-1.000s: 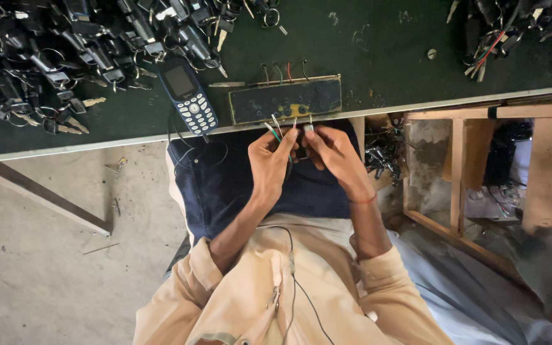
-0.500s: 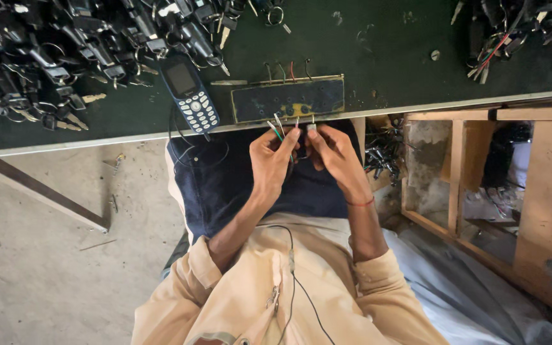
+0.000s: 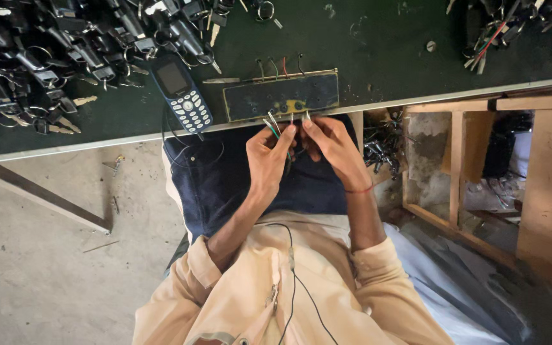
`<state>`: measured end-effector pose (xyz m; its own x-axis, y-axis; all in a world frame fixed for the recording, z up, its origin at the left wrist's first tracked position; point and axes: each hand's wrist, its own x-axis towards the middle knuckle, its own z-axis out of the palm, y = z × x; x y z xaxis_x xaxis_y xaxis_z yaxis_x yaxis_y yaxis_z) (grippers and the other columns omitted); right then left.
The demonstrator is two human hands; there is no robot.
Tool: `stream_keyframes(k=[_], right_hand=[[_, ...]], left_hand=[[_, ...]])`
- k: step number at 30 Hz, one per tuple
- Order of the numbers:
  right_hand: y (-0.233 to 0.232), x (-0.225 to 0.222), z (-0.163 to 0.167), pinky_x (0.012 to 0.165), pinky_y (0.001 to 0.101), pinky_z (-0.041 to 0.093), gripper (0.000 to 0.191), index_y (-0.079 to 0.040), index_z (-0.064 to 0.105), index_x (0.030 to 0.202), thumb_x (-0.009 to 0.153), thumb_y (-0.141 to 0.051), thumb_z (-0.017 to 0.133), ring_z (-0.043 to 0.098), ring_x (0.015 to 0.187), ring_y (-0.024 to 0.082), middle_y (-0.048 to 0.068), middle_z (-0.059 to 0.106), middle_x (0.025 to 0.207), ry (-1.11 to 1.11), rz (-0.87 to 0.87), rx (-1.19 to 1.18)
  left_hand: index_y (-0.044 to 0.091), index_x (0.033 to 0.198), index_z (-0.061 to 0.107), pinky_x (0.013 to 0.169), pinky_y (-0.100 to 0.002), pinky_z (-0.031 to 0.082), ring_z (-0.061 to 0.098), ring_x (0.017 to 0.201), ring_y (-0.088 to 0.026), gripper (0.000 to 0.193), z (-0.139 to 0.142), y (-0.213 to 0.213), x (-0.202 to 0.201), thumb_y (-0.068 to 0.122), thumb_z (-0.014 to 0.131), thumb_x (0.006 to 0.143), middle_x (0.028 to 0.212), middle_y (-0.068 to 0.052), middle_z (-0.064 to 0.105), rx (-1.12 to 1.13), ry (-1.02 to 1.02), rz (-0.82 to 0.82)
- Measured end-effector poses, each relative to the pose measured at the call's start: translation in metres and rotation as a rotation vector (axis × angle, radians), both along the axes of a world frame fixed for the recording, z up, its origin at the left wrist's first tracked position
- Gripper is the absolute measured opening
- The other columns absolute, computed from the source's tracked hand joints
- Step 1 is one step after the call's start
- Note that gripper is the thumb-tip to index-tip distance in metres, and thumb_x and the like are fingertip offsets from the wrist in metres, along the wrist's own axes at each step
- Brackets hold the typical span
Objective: The person sits at a workbench covered with charger plugs and twists the exposed ends of red, green and black wires together, then attaches the wired connector to a plug body. They handle a mobile phone on the bench and work the wired plug assembly in their hands.
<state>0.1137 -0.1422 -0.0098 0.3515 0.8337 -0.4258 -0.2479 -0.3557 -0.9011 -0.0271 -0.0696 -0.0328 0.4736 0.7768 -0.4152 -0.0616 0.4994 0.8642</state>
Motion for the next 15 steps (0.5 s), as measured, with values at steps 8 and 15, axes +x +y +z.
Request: stream_keyframes(k=[8,15], right_hand=[[-0.0052,-0.0072,0.0061,0.049,0.0239,0.040,0.032,-0.004,0.063,0.088,0.107,-0.028,0.058,0.050,0.055,0.006,-0.001,0.056,0.069,-0.055,-0.004,-0.008],[0.0015,-0.0043,0.0052,0.047,0.0243,0.040,0.032,-0.003,0.065,0.087,0.106,-0.029,0.059,0.051,0.054,0.007,0.000,0.060,0.071,-0.072,-0.015,-0.028]], left_hand=[[-0.002,0.102,0.076,0.055,-0.022,0.047,0.057,0.064,-0.005,0.023,0.0039,0.0025,-0.0010,0.020,0.074,0.097,0.077,0.000,0.068,0.020,0.028,-0.001],[-0.001,0.102,0.076,0.055,-0.022,0.048,0.058,0.063,-0.004,0.022,0.0032,0.0027,-0.0004,0.020,0.074,0.096,0.075,0.001,0.069,0.003,0.013,-0.002]])
